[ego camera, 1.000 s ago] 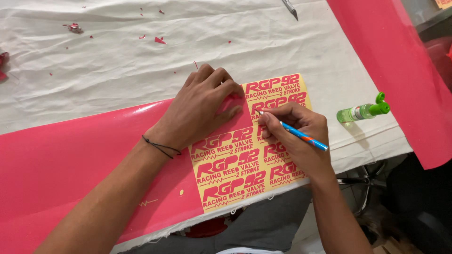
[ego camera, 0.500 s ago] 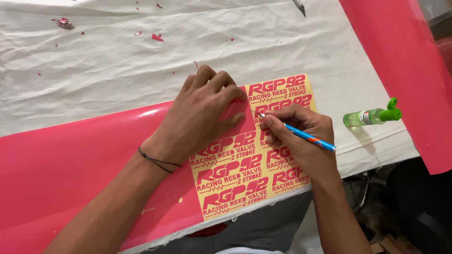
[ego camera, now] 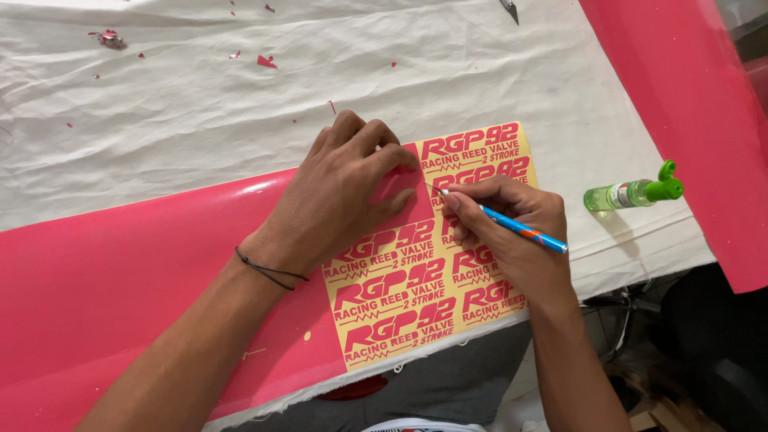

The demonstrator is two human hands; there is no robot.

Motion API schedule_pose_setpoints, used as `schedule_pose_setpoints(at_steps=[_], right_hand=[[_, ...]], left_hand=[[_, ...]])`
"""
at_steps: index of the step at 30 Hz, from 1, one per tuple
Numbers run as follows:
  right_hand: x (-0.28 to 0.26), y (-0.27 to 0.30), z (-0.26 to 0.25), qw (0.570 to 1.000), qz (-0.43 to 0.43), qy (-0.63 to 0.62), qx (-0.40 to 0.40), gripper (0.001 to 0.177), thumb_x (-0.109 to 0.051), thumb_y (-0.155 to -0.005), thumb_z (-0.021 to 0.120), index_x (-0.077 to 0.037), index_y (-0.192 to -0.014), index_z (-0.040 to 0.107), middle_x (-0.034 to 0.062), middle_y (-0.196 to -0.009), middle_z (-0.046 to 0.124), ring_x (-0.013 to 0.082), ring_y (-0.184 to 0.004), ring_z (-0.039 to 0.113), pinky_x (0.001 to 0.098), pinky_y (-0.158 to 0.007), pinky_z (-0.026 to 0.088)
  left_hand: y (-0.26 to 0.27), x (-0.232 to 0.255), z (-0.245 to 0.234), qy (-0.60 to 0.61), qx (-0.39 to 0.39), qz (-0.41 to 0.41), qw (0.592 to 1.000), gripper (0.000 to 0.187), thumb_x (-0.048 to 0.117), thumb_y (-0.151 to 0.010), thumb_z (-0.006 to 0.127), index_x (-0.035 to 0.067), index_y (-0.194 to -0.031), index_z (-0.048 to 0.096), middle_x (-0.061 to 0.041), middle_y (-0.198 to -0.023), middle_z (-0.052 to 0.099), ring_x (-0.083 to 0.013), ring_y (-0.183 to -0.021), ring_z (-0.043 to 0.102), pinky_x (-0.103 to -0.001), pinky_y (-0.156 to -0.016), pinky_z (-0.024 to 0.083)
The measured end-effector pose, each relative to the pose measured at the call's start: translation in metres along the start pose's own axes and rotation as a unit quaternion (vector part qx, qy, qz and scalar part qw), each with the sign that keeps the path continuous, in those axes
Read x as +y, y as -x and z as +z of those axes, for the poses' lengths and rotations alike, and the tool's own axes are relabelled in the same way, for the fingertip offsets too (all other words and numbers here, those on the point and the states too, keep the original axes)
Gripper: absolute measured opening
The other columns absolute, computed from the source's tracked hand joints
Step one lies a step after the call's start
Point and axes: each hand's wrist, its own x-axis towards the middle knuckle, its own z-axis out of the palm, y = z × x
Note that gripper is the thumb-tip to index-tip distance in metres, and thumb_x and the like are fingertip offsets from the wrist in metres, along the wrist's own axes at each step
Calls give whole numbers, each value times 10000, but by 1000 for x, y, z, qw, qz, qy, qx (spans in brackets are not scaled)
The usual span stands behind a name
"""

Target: The person uses a blue craft knife to carefully cut around and weed red text and graphics from a pink vinyl sheet. They repeatedly lift and remove small cut pieces of vinyl, placing them aside on the white cloth-covered table.

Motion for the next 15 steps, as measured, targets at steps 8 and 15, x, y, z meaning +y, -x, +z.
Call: schedule_pose_setpoints(at_steps=[8, 15], right_hand=[[5, 3, -3, 999, -34, -24, -22, 212, -91, -869, 704, 40, -1034, 721, 116, -810, 738, 124, -652, 664, 193, -577, 577], [3, -1, 0, 1000, 10, 2, 6, 154, -108, -861, 725, 12, -958, 728, 119, -776, 742, 122, -575, 653, 205, -527, 573]], left_hand=[[1, 1, 0, 3, 18, 14, 1000, 207, 167, -863, 786, 107, -995, 639, -49, -940, 570, -278, -909, 482, -402, -773, 482], [1, 1, 2, 9, 28, 20, 999, 195, 157, -878, 771, 97, -1014, 644, -55, -946, 569, -282, -902, 487, -405, -771, 482]])
